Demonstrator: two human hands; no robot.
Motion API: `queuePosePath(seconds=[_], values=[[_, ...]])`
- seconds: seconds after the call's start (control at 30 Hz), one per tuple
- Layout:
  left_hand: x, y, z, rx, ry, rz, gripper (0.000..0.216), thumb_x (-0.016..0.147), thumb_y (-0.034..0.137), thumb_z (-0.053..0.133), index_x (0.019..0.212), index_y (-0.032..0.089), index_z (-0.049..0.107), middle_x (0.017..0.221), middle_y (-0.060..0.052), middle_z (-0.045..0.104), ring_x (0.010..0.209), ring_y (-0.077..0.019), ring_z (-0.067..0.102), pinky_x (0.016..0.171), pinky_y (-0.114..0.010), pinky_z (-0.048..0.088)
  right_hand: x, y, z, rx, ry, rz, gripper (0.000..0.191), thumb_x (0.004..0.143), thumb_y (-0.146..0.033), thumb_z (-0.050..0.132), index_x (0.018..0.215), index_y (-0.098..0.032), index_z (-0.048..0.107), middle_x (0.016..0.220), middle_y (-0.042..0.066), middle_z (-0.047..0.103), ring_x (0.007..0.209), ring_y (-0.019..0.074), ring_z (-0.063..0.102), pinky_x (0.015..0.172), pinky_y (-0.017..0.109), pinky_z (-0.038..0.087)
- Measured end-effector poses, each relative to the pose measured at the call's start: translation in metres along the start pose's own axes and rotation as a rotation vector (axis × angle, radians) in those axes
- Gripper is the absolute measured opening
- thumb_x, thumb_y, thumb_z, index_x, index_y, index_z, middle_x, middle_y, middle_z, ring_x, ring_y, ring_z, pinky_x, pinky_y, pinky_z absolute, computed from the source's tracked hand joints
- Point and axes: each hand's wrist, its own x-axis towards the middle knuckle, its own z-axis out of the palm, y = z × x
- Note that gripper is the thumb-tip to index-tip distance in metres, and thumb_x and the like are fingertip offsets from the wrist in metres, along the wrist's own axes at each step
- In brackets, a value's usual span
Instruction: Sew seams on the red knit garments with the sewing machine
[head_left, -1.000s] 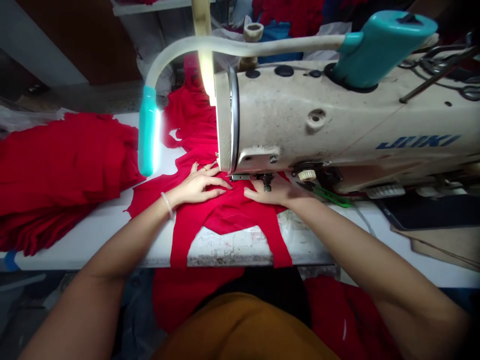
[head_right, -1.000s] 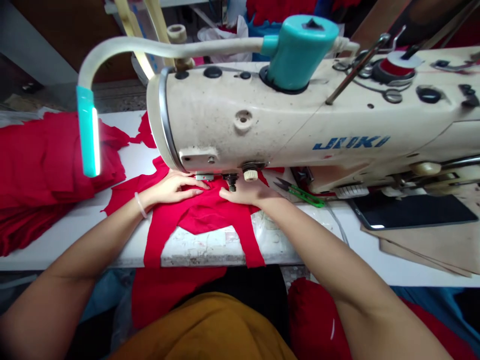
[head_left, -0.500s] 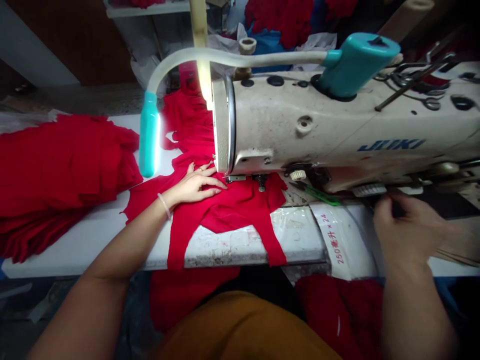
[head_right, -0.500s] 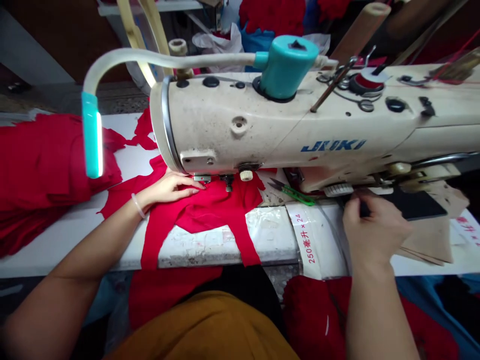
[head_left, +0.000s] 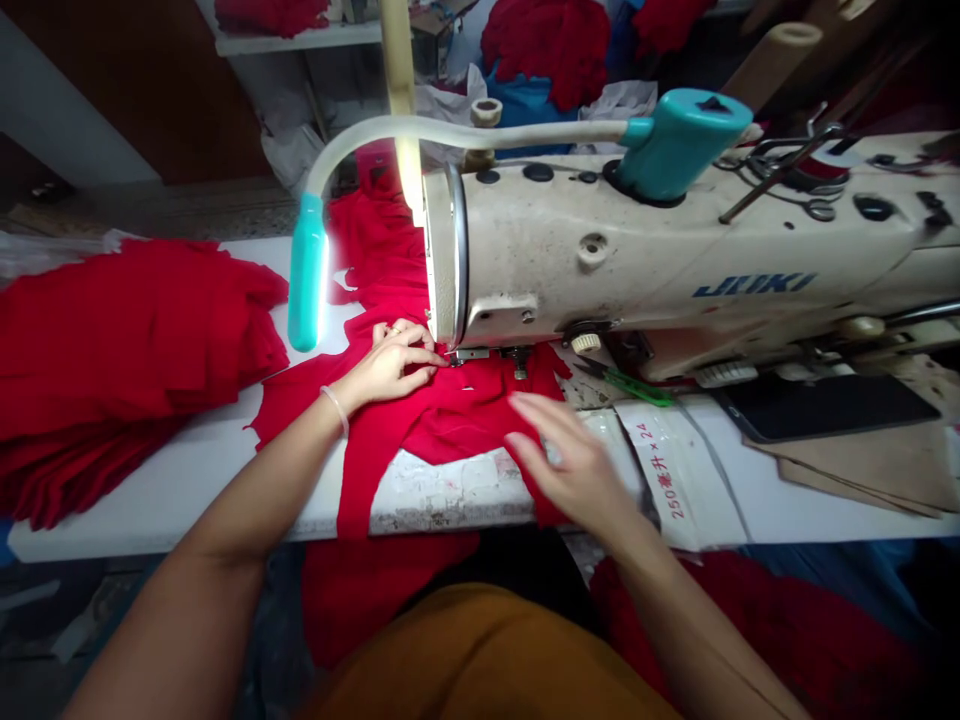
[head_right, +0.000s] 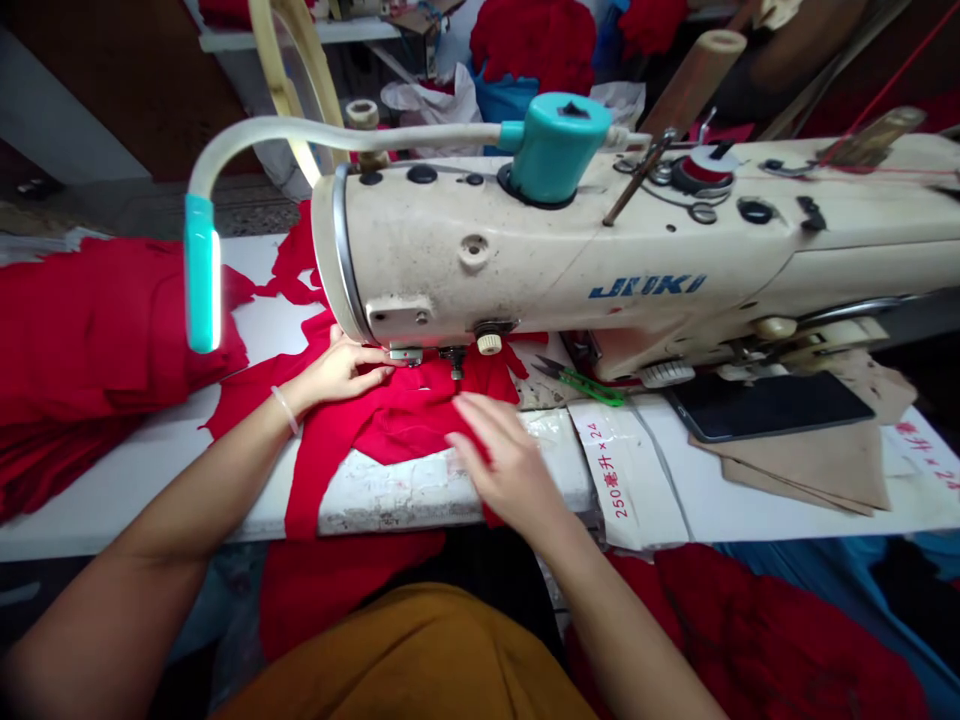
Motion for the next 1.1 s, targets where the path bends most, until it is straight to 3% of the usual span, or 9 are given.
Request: queuePosePath(seconds=[0.1, 0.2, 0.3, 0.37, 0.47, 0.57, 0.8, 0.97, 1.1], values=[[-0.007, 0.008, 0.007, -0.009, 0.019, -0.049, 0.034, 0.095, 0.031, 0.048, 0.115, 0.019, 0.074, 0.102, -0.01, 0.067, 0.101, -0.0257, 0.059, 0.093, -0.045, 0.039, 0.033, -0.006, 0.04, -0.085, -0.348, 0.075, 0.052, 0.101, -0.043, 0.044, 0.144, -0.016, 0.049, 0.146, 0.016, 0.052, 0.131, 0.035, 0.052, 0.104, 0.058, 0.045], [-0.019, 0.031, 0.015, -0.025, 0.009, -0.202, 0.046, 0.099, 0.026, 0.037, 0.135, 0.012, 0.061, 0.108, -0.013, 0.067, 0.098, -0.0238, 0.062, 0.088, -0.039, 0.048, 0.064, 0.016, 0.05, -0.195, -0.442, 0.18, 0.056, 0.101, -0.05, 0.041, 0.143, -0.015, 0.052, 0.143, 0.018, 0.055, 0.133, 0.0396, 0.049, 0.108, 0.064, 0.036], [-0.024, 0.054, 0.016, -0.023, -0.165, -0.182, 0.05, 0.096, 0.017, 0.036, 0.143, 0.008, 0.052, 0.116, -0.015, 0.067, 0.102, -0.0224, 0.064, 0.088, -0.034, 0.052, 0.079, 0.026, 0.048, -0.223, -0.395, 0.17, 0.048, 0.101, -0.044, 0.039, 0.133, -0.016, 0.06, 0.131, 0.018, 0.064, 0.126, 0.0367, 0.054, 0.11, 0.058, 0.036], [-0.023, 0.062, 0.014, 0.079, -0.222, -0.104, 0.044, 0.096, 0.016, 0.039, 0.135, 0.008, 0.059, 0.115, -0.016, 0.067, 0.102, -0.0238, 0.065, 0.087, -0.035, 0.052, 0.077, 0.02, 0.05, -0.223, -0.366, 0.163, 0.045, 0.1, -0.039, 0.039, 0.131, -0.016, 0.062, 0.128, 0.016, 0.065, 0.122, 0.0339, 0.056, 0.111, 0.054, 0.037], [-0.021, 0.059, 0.012, 0.29, -0.108, 0.06, 0.033, 0.1, 0.021, 0.042, 0.116, 0.01, 0.069, 0.122, -0.019, 0.065, 0.111, -0.0294, 0.062, 0.092, -0.042, 0.05, 0.065, 0.006, 0.056, -0.188, -0.394, 0.16, 0.047, 0.098, -0.033, 0.041, 0.139, -0.015, 0.056, 0.139, 0.015, 0.058, 0.126, 0.0326, 0.053, 0.111, 0.051, 0.037], [-0.024, 0.048, 0.019, 0.31, 0.005, 0.171, 0.029, 0.101, 0.023, 0.045, 0.115, 0.011, 0.067, 0.132, -0.016, 0.063, 0.12, -0.0299, 0.058, 0.097, -0.044, 0.048, 0.058, 0.002, 0.06, -0.208, -0.464, 0.163, 0.057, 0.093, -0.03, 0.044, 0.149, -0.015, 0.046, 0.151, 0.015, 0.047, 0.132, 0.0372, 0.046, 0.113, 0.06, 0.032], [-0.031, 0.041, 0.027, 0.145, 0.027, 0.104, 0.028, 0.092, 0.016, 0.049, 0.117, 0.014, 0.061, 0.136, -0.012, 0.061, 0.126, -0.0283, 0.054, 0.1, -0.046, 0.041, 0.062, 0.014, 0.06, -0.313, -0.493, 0.166, 0.064, 0.091, -0.03, 0.046, 0.153, -0.018, 0.04, 0.15, 0.019, 0.046, 0.137, 0.0409, 0.039, 0.111, 0.069, 0.025], [-0.03, 0.046, 0.019, 0.074, -0.015, 0.06, 0.025, 0.087, 0.013, 0.047, 0.108, 0.016, 0.06, 0.135, -0.011, 0.062, 0.127, -0.0271, 0.053, 0.101, -0.045, 0.038, 0.054, 0.019, 0.06, -0.211, -0.394, 0.075, 0.05, 0.09, -0.017, 0.045, 0.137, -0.027, 0.061, 0.142, 0.01, 0.057, 0.125, 0.0338, 0.051, 0.112, 0.065, 0.025], [-0.029, 0.047, 0.022, 0.058, 0.008, 0.045, 0.023, 0.089, 0.013, 0.046, 0.107, 0.017, 0.059, 0.136, -0.011, 0.062, 0.127, -0.0268, 0.053, 0.102, -0.046, 0.036, 0.048, 0.018, 0.065, -0.076, -0.285, -0.035, 0.034, 0.094, -0.018, 0.048, 0.119, -0.024, 0.072, 0.132, 0.007, 0.065, 0.119, 0.0278, 0.057, 0.113, 0.057, 0.027]])
